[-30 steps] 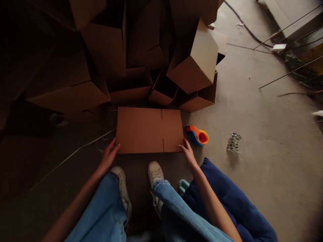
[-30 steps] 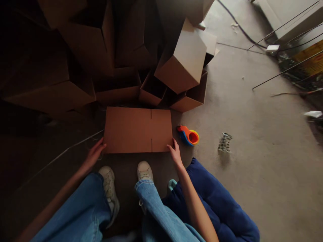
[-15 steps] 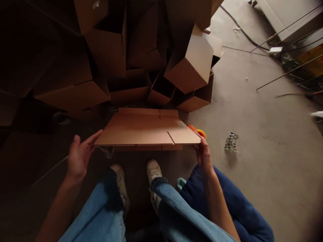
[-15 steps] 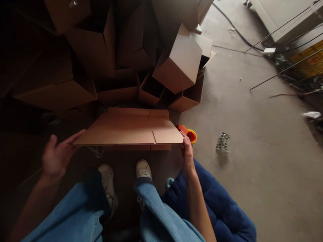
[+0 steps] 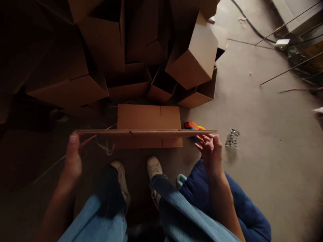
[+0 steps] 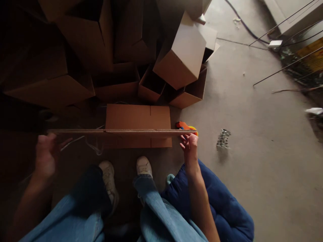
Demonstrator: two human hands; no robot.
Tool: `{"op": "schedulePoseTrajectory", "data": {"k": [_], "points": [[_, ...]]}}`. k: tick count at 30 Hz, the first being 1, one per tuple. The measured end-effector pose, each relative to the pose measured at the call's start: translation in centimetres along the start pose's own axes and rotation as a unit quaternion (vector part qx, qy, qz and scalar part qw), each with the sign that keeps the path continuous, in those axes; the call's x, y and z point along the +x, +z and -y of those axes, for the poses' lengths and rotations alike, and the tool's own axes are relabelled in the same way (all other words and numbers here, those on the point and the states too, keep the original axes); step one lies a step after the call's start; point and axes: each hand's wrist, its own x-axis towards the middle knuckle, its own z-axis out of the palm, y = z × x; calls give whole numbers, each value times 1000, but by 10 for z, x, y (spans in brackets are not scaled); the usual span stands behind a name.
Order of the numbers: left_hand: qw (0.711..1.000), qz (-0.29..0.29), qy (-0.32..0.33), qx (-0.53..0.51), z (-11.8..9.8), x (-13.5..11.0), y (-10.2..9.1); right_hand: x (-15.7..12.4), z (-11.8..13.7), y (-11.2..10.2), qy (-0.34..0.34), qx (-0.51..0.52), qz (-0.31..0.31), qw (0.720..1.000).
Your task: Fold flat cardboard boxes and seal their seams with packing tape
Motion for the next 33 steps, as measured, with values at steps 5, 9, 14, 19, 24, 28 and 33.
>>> {"op": "schedulePoseTrajectory", "data": {"k": [5,9,14,19,24,28,33], "points": [[999,-19,-32,-37,-15,-2,6,-10,14,6,3,10,-12,1000],[999,15,-3,-49,-14,-8,11,-23,14,6,-15,-16,7,1000],[997,13,40,-64,-6,-12,14,-33,9,3,-43,-33,27,998],[994,35,44,-90,-11,-21,17,-36,4,-3,-41,-28,29,998],[989,53,44,-128,-9,-20,17,-38,3,-1,-52,-23,35,998],[987,86,83,-111,-3,-13,13,-40,5,4,-74,-20,42,996],[986,113,92,-87,-1,-10,-1,-48,10,8,-75,-22,78,994]]}}
